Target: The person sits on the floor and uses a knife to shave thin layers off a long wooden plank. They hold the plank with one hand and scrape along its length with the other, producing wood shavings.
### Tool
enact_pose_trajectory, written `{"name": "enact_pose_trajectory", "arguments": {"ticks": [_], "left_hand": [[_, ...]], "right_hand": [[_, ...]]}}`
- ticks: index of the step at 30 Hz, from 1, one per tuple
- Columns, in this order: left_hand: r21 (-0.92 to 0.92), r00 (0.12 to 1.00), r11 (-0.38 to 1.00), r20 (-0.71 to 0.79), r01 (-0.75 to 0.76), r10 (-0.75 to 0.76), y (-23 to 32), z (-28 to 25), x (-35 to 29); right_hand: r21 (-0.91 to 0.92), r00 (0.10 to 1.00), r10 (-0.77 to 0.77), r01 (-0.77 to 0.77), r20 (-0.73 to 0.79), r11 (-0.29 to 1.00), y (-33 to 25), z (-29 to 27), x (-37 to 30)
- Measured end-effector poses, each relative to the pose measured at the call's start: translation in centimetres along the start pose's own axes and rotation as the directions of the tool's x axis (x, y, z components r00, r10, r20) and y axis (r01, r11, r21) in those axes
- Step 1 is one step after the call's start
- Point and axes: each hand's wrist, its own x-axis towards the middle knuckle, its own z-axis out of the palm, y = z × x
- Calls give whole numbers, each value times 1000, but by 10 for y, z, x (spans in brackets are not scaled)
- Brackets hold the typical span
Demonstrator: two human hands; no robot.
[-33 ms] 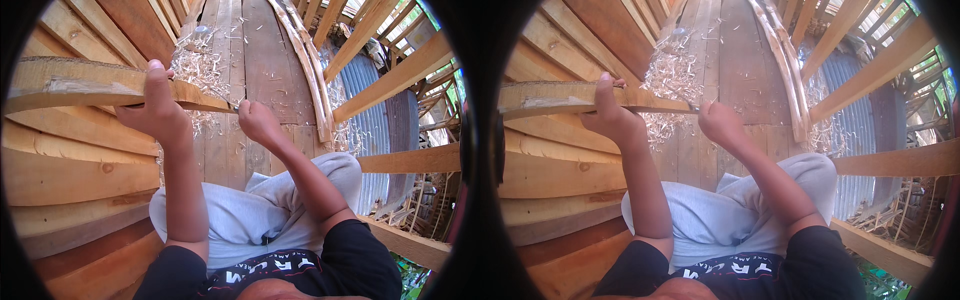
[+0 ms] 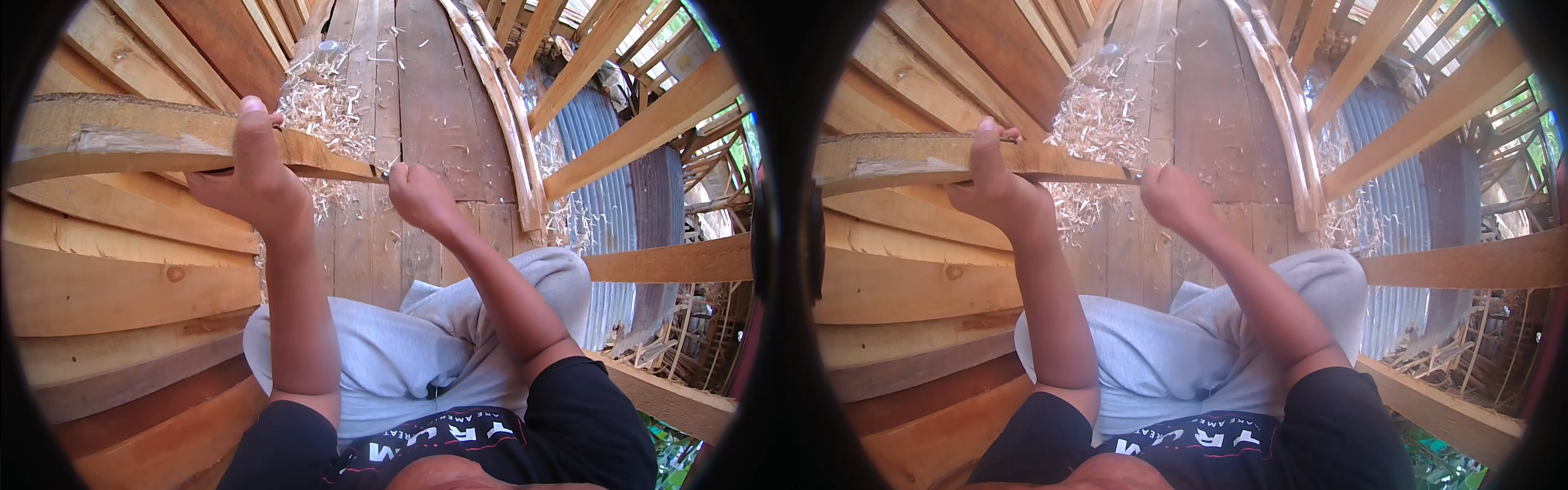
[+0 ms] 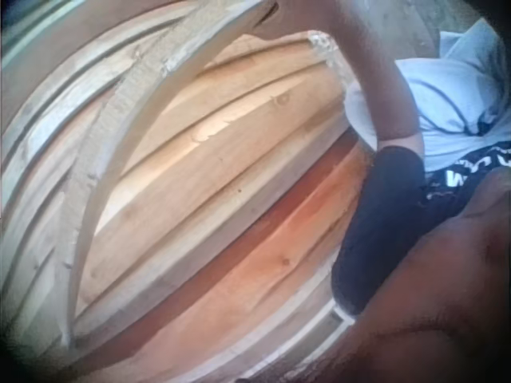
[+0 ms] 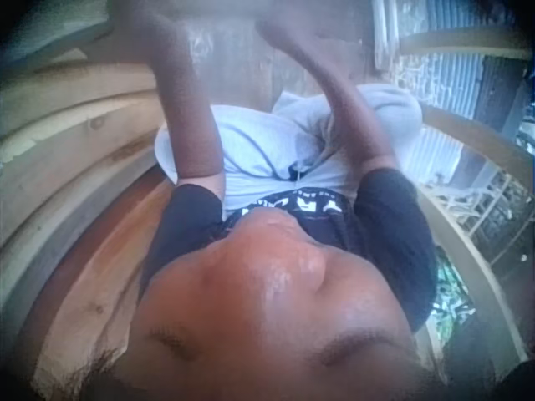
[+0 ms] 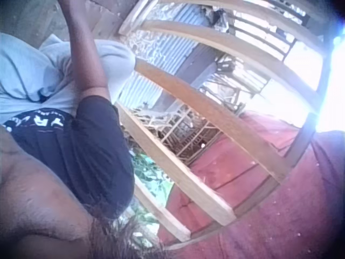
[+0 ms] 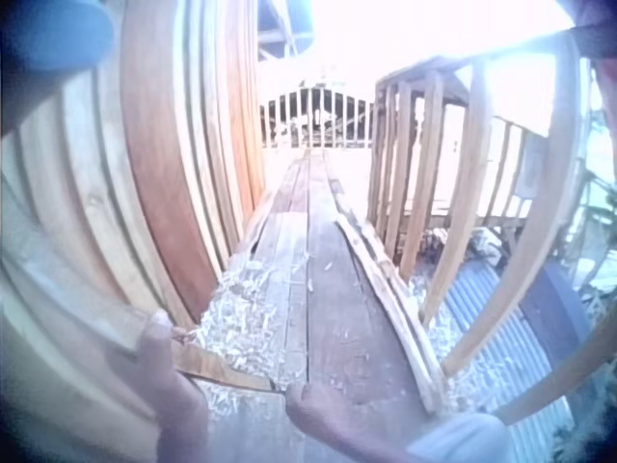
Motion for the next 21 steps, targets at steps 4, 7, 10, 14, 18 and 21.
{"name": "enact_pose_trajectory", "arguments": {"ticks": [4, 7, 10, 14, 18, 21], "left_hand": [[-31, 999, 999, -31, 25, -26, 3, 18, -6], [-21, 1000, 1000, -10, 20, -20, -3, 7, -1], [-15, 1000, 1000, 0, -2, 2, -5, 0, 1], [44, 997, 997, 56, -61, 59, -9, 0, -3], [37, 998, 997, 9, -68, 68, -3, 5, -3], [-35, 998, 999, -43, 40, -41, 7, 14, -8]], "right_hand": [[-190, 997, -29, 41, 69, 981, 111, 33, 47], [-139, 996, 20, -8, 87, 990, 112, 35, 44], [-18, 992, -38, 40, 124, 999, 37, 3, 12], [221, 1000, 9, -15, 29, 975, 29, 14, 7], [146, 1000, 11, -7, -29, 989, 17, 8, 0], [137, 994, 12, 3, -106, 991, 19, 13, -3]]}}
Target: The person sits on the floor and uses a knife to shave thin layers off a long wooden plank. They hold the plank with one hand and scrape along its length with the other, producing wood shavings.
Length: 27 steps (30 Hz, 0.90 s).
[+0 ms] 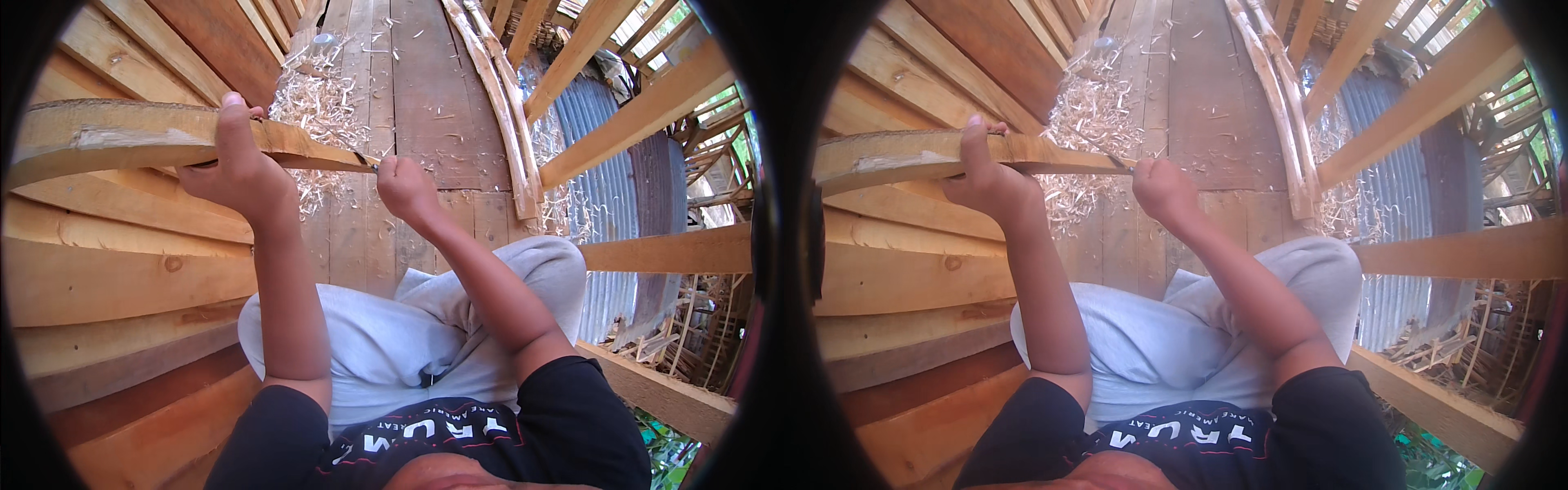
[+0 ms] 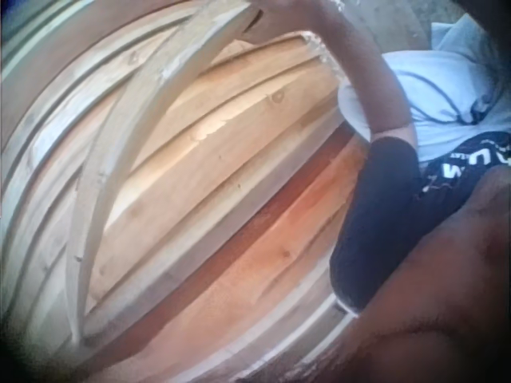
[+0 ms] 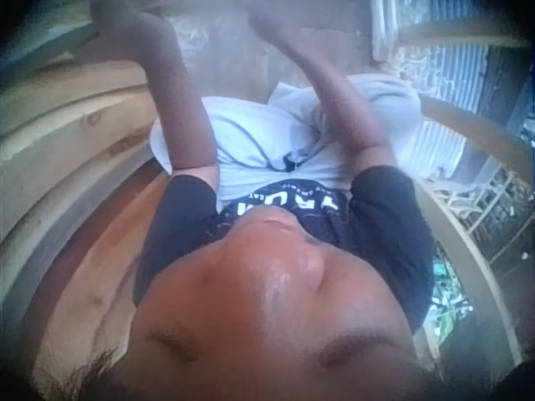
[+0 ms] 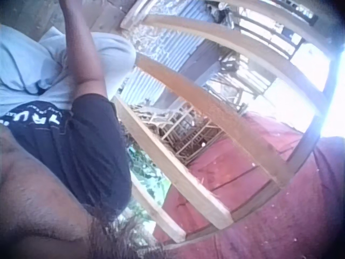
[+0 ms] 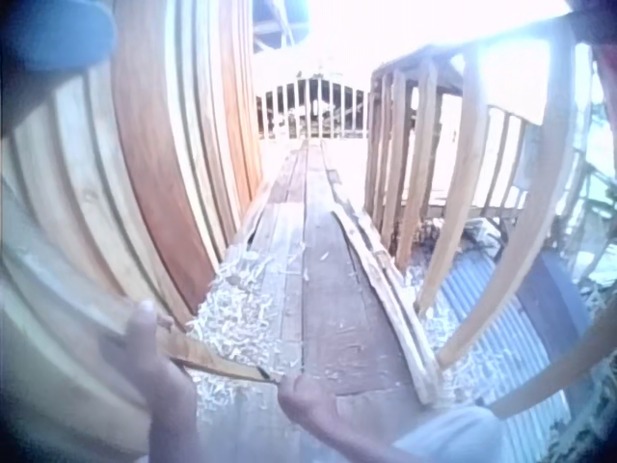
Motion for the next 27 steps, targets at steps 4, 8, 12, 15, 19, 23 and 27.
{"name": "enact_pose_trajectory", "arguments": {"ticks": [4, 8, 12, 15, 19, 23, 27], "left_hand": [[-9, 1000, 1000, -22, -14, 14, 3, 1, 0], [-39, 1000, 999, 5, 3, -3, 1, 2, 0], [-61, 999, 998, 36, 6, -4, -8, 0, 5], [-58, 998, 998, 59, -28, 32, -10, -2, 7], [-11, 995, 997, 63, -76, 76, -6, -22, 14], [-64, 994, 998, 105, -16, 22, -19, -6, 4], [-33, 991, 999, 132, 20, -16, -23, -13, 8]], "right_hand": [[-65, 1000, -2, 2, 1, 998, 6, 3, 1], [-303, 991, 6, 35, 135, 952, 124, 16, 35], [-447, 956, 94, 42, 278, 894, 151, 21, 59], [-376, 974, 118, -37, 195, 926, 135, 30, 63], [-275, 987, 114, -79, 117, 958, 77, 16, 22], [-224, 981, 48, -5, 188, 975, 110, 6, 39], [-64, 987, 16, -6, 161, 998, 118, 18, 33]]}}
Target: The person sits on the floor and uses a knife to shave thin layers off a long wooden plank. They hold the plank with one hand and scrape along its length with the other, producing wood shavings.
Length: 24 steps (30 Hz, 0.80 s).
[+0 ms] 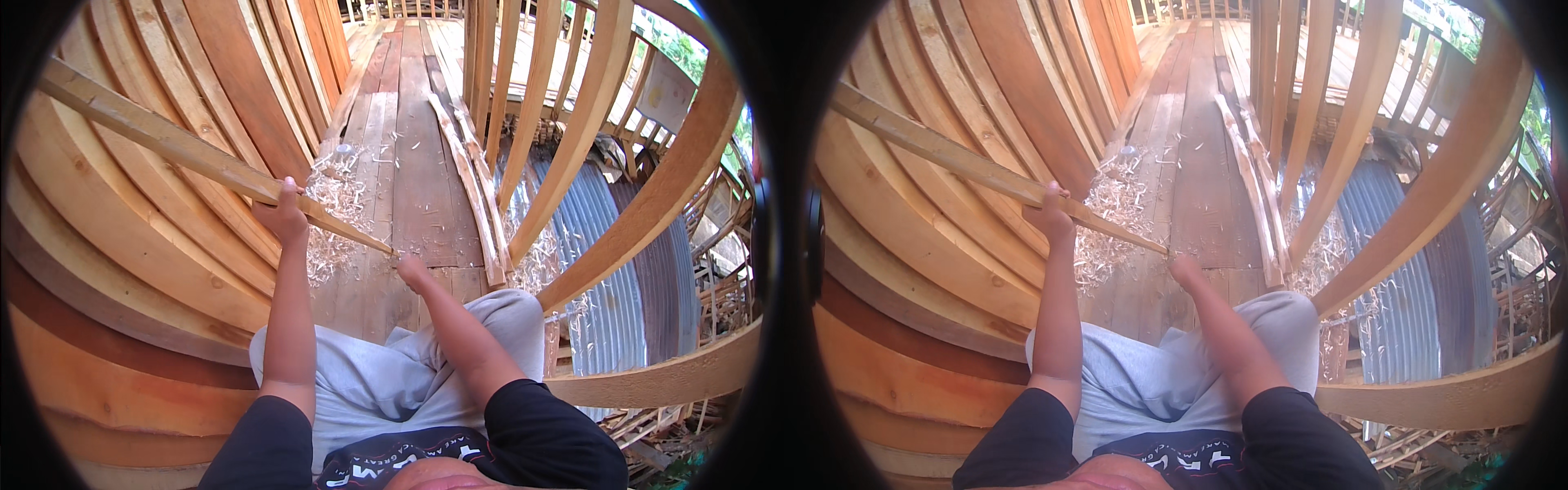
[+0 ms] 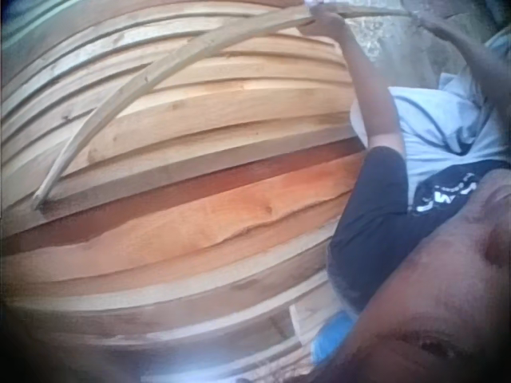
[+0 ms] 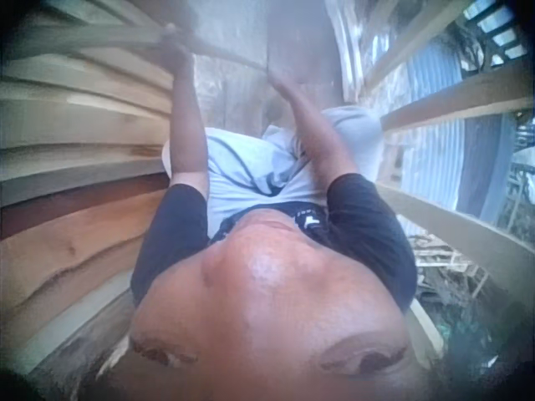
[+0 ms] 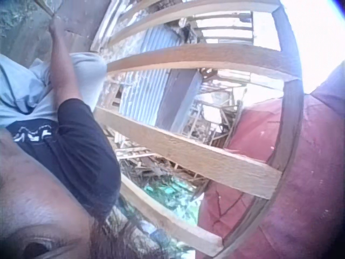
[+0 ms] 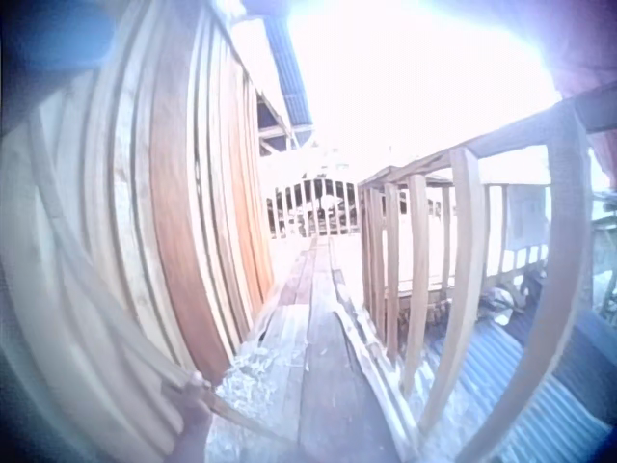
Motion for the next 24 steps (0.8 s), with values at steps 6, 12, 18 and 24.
{"name": "enact_pose_trajectory", "arguments": {"ticks": [6, 12, 18, 24], "left_hand": [[-16, 1000, 1000, -17, -4, 4, 16, 0, 0], [-49, 999, 999, 34, 1, 0, 8, -4, 3], [-40, 997, 999, 78, 25, -22, 8, -8, -1], [-8, 993, 1000, 118, -26, 27, 10, -12, 4]], "right_hand": [[239, 987, 126, -146, 97, 960, -15, -2, -23], [100, 998, -7, 12, -57, 995, -21, -17, -52], [124, 997, 79, -79, 2, 989, -38, -31, -87], [50, 997, 26, -23, -68, 998, -47, -30, -98]]}}
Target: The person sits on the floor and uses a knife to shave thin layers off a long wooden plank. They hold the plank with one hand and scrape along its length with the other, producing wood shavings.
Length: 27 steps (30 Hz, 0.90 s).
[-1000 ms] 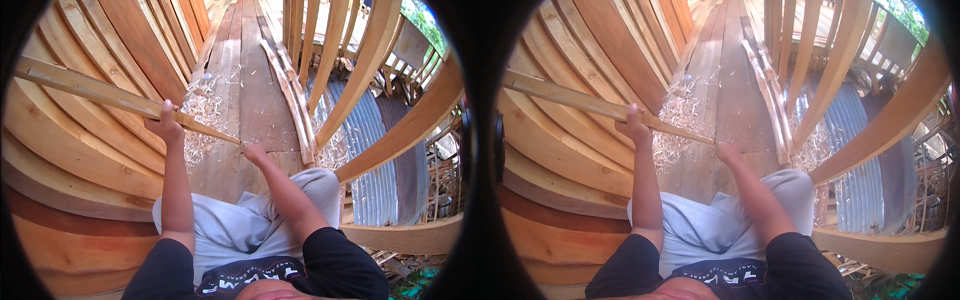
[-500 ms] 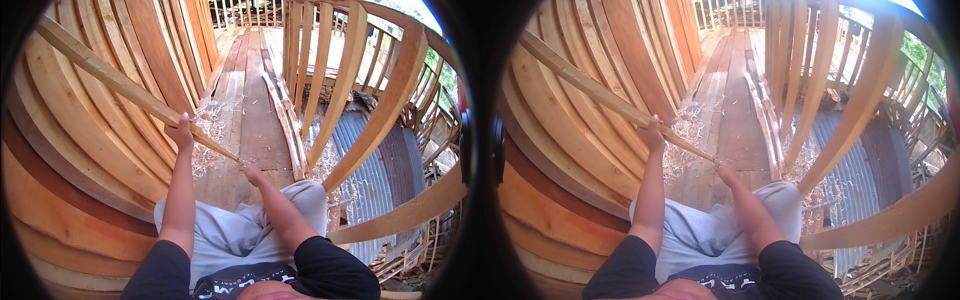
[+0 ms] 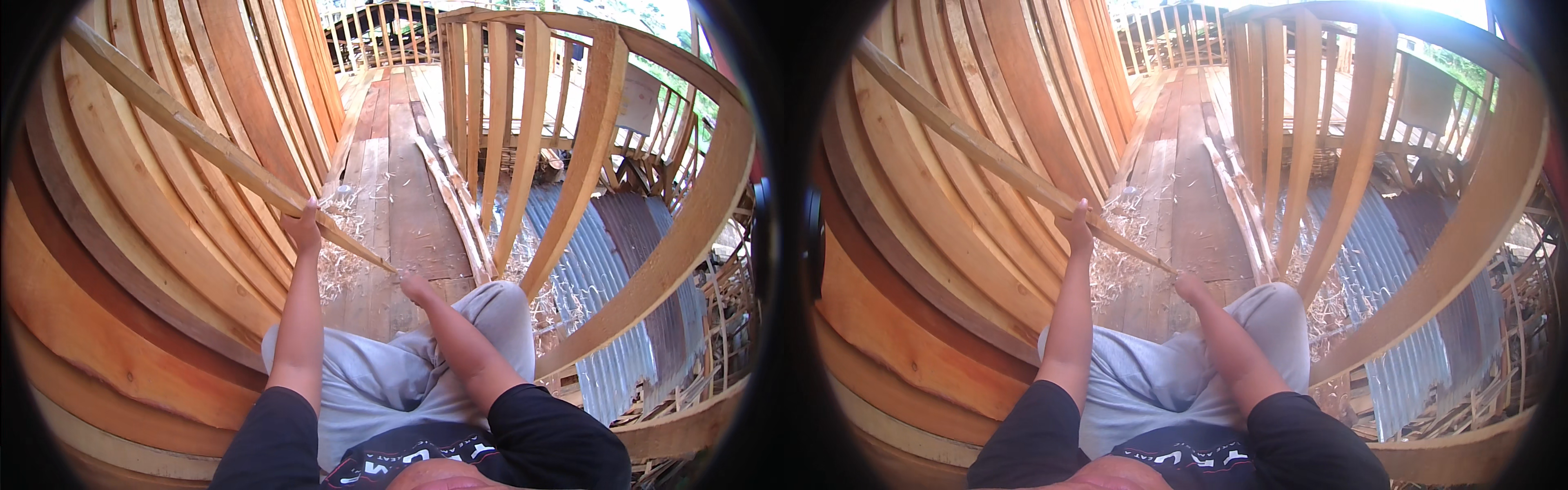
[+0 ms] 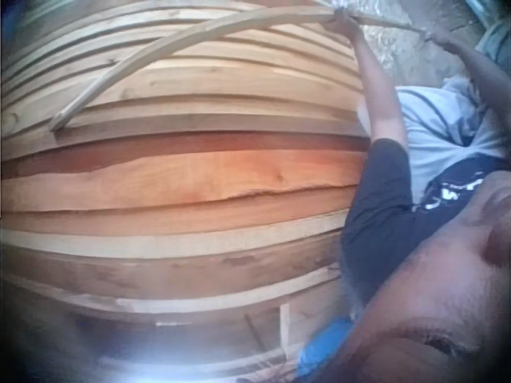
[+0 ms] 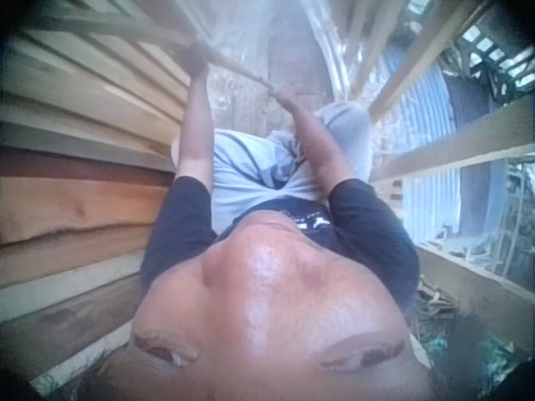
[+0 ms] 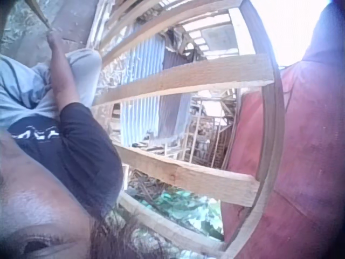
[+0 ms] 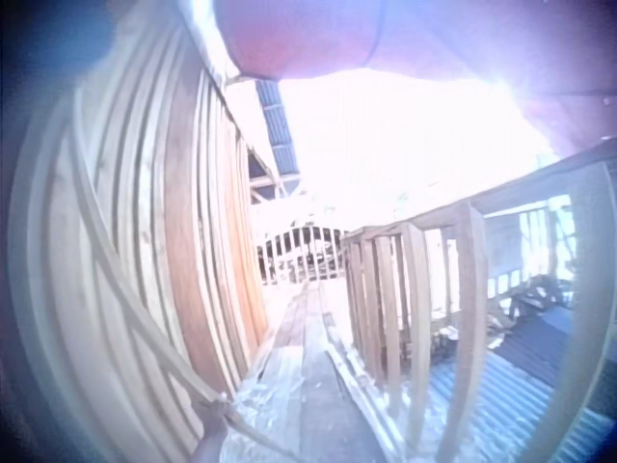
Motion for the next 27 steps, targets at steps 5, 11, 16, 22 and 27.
{"name": "enact_pose_trajectory", "arguments": {"ticks": [5, 11, 16, 22, 27], "left_hand": [[-36, 989, 989, 55, 142, -140, 8, 0, -6], [19, 970, 981, 150, 191, -191, 14, -6, -3], [-53, 969, 981, 176, 186, -174, 18, -9, -2], [-143, 946, 959, 251, 244, -203, 15, -16, -1], [-357, 901, 854, 354, 378, -251, -11, -32, 2]], "right_hand": [[-153, 995, -92, 85, -36, 984, 4, 5, -5], [-225, 997, 0, -18, -83, 974, -3, 10, -5], [-116, 979, 105, -126, -173, 985, -13, 21, -12], [-64, 964, 179, -195, -197, 979, -6, 19, -10], [-52, 953, 192, -209, -234, 976, 10, 24, 7]]}}
